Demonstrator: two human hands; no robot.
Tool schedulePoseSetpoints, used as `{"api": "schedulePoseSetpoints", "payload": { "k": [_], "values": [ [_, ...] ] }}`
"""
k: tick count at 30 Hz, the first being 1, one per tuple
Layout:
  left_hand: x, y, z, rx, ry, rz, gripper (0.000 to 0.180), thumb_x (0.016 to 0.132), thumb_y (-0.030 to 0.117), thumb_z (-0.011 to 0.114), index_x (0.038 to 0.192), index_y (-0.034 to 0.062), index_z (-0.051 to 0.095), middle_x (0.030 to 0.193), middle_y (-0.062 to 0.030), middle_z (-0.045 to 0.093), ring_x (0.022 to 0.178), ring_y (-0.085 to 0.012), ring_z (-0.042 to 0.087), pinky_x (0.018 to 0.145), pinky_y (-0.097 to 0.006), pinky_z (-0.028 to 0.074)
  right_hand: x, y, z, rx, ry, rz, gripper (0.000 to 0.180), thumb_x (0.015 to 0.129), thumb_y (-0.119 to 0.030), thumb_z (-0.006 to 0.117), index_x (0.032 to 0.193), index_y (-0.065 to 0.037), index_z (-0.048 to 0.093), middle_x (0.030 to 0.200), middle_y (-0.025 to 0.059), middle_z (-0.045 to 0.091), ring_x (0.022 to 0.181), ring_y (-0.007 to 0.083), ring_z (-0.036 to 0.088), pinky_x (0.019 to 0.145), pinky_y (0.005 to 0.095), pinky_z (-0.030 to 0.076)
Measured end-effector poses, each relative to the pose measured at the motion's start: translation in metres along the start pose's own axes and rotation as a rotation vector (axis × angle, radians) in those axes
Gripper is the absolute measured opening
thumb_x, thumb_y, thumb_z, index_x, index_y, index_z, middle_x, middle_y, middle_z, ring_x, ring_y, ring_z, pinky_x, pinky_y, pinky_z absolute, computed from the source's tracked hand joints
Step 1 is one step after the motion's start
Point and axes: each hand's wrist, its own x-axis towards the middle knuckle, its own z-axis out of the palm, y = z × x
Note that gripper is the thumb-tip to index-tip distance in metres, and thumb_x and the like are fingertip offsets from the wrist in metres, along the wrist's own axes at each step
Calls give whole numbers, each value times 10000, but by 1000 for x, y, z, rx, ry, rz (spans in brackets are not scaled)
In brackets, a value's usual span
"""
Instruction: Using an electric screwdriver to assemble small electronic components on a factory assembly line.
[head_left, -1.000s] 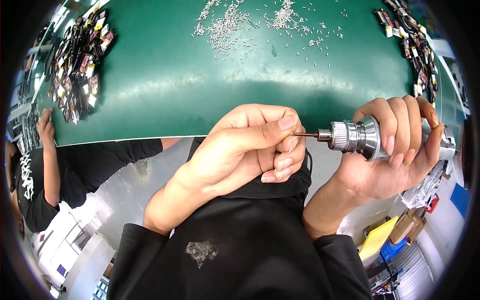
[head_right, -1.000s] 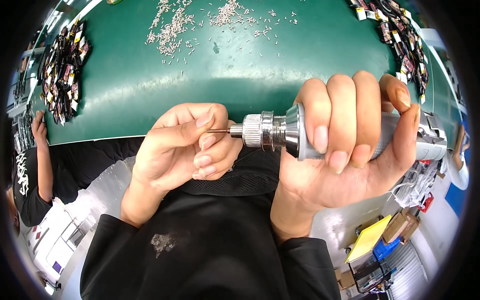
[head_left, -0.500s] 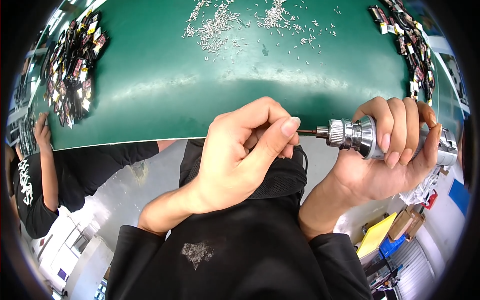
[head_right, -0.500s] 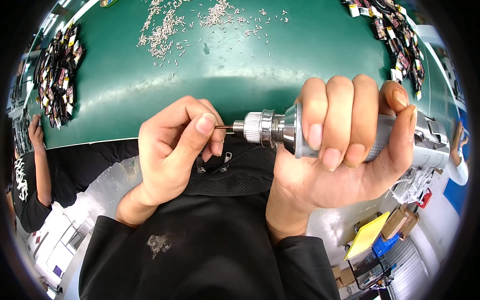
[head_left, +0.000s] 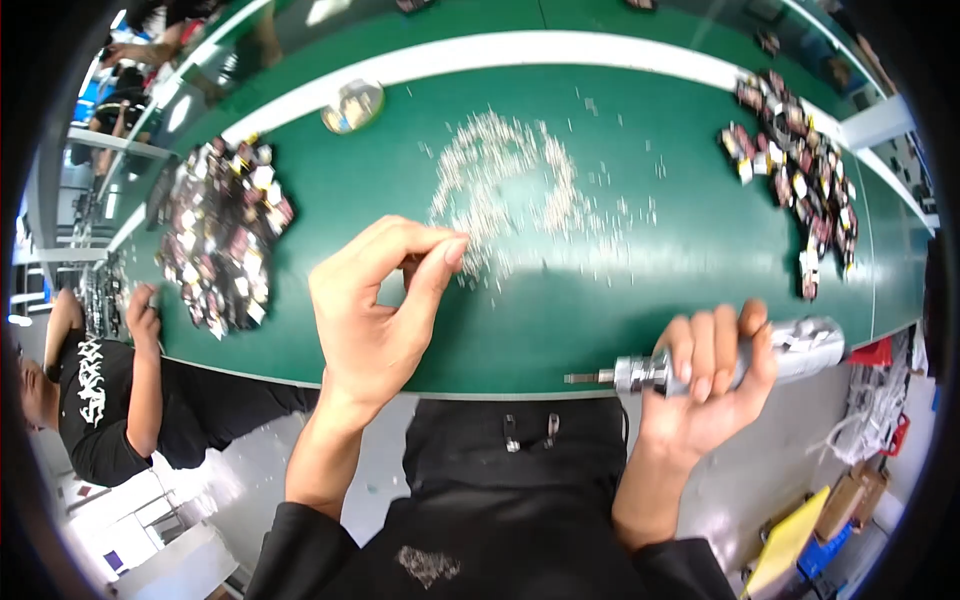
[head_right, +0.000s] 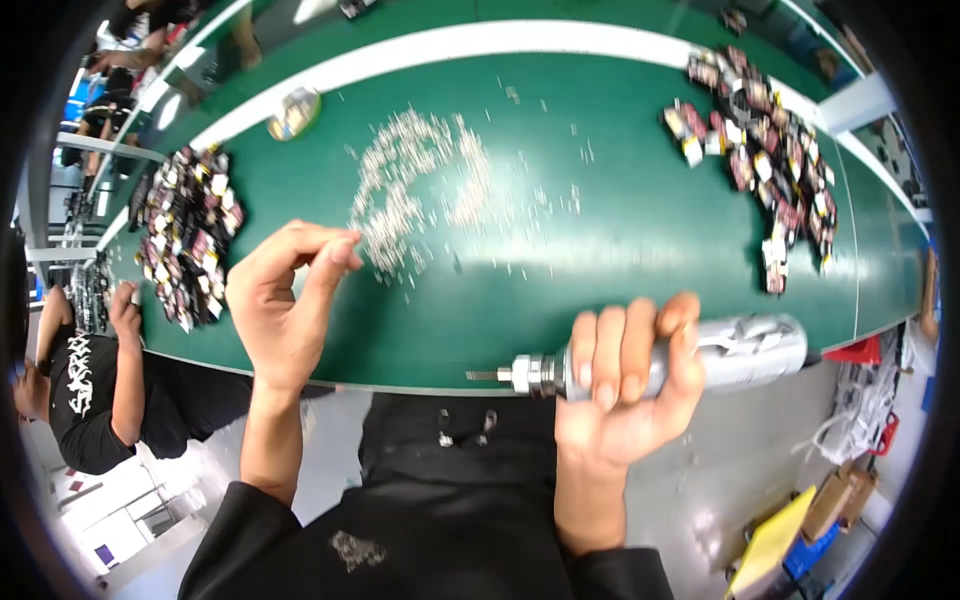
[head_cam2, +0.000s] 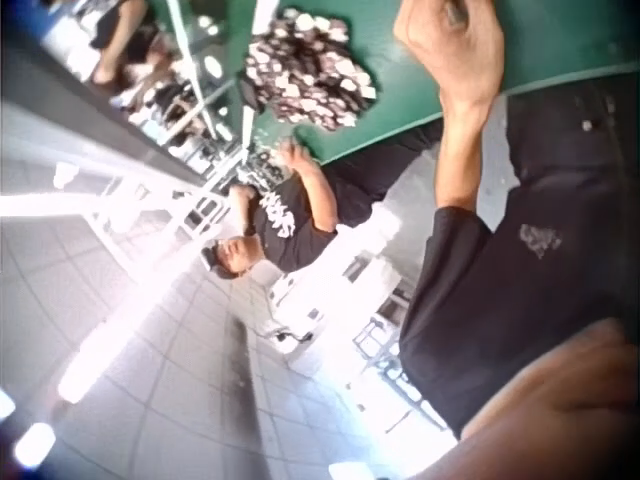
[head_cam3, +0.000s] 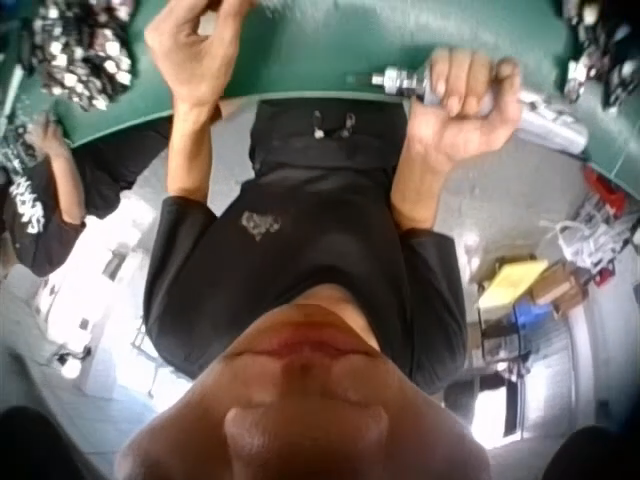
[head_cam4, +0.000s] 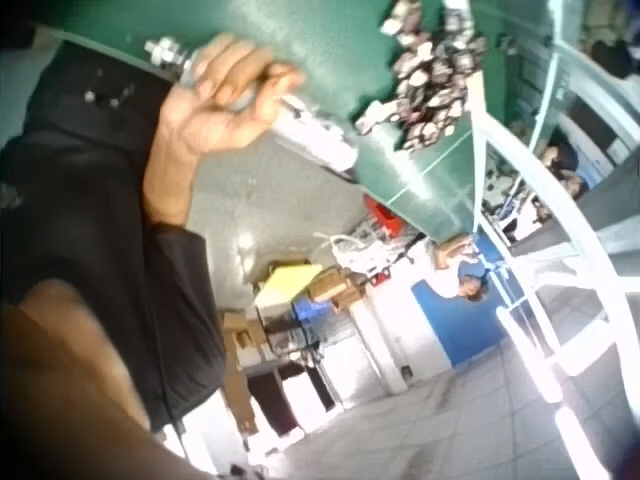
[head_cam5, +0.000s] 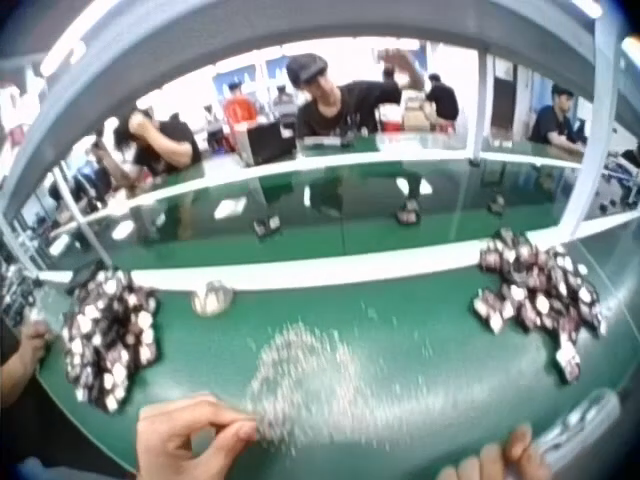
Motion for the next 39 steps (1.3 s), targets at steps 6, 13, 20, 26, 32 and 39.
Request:
{"api": "schedulePoseSetpoints", "payload": {
  "k": [6, 13, 20, 26, 32, 39],
  "values": [
    [144, -47, -28, 472, 12, -26, 303, 894, 190, 573, 689, -30, 605, 544, -80, 569, 492, -124, 538, 513, -252, 426, -14, 12, -7, 19, 66, 59, 100, 941, -145, 427, 875, -69, 426, 515, -18, 323, 414, 86, 329, 468, 261, 346],
    [254, -122, 4, 783, -150, -260, 474, 810, 379, 620, 1036, -31, 544, 972, -219, 638, 935, -380, 614, 818, -422, 483, -14, 14, -17, -22, -82, 118, 76, 916, -142, 440, 890, -72, 426, 528, 13, 365, 426, 120, 360, 490, 289, 368],
    [250, -156, 3, 963, -143, 169, 329, 798, 100, 503, 1082, -41, 588, 981, -237, 600, 924, -381, 572, 868, -431, 458, -14, 13, -18, -26, -99, 143, 76, 921, -149, 426, 909, -74, 425, 536, 16, 371, 440, 127, 379, 513, 297, 380],
    [198, -125, -12, 664, -124, 344, 329, 809, 87, 530, 1112, -5, 619, 1083, -189, 610, 937, -330, 592, 834, -370, 475, -10, 11, -15, -26, -141, 168, 95, 924, -159, 440, 886, -78, 409, 528, -7, 352, 427, 95, 352, 484, 266, 373],
    [49, -4, 8, 316, -421, 504, 472, 703, -53, 584, 1169, 19, 590, 1155, -153, 576, 897, -284, 591, 770, -356, 487, -18, -1, -25, -19, -74, 173, 99, 918, -174, 441, 885, -81, 437, 510, -14, 354, 421, 100, 366, 487, 273, 375],
    [-41, 12, 31, 269, -506, 533, 450, 596, -83, 644, 1043, -74, 592, 1089, -160, 591, 878, -297, 585, 721, -363, 511, -40, -5, -27, -35, -69, 240, 99, 909, -181, 441, 888, -85, 451, 501, -16, 358, 404, 100, 360, 478, 276, 372]
  ]
}}
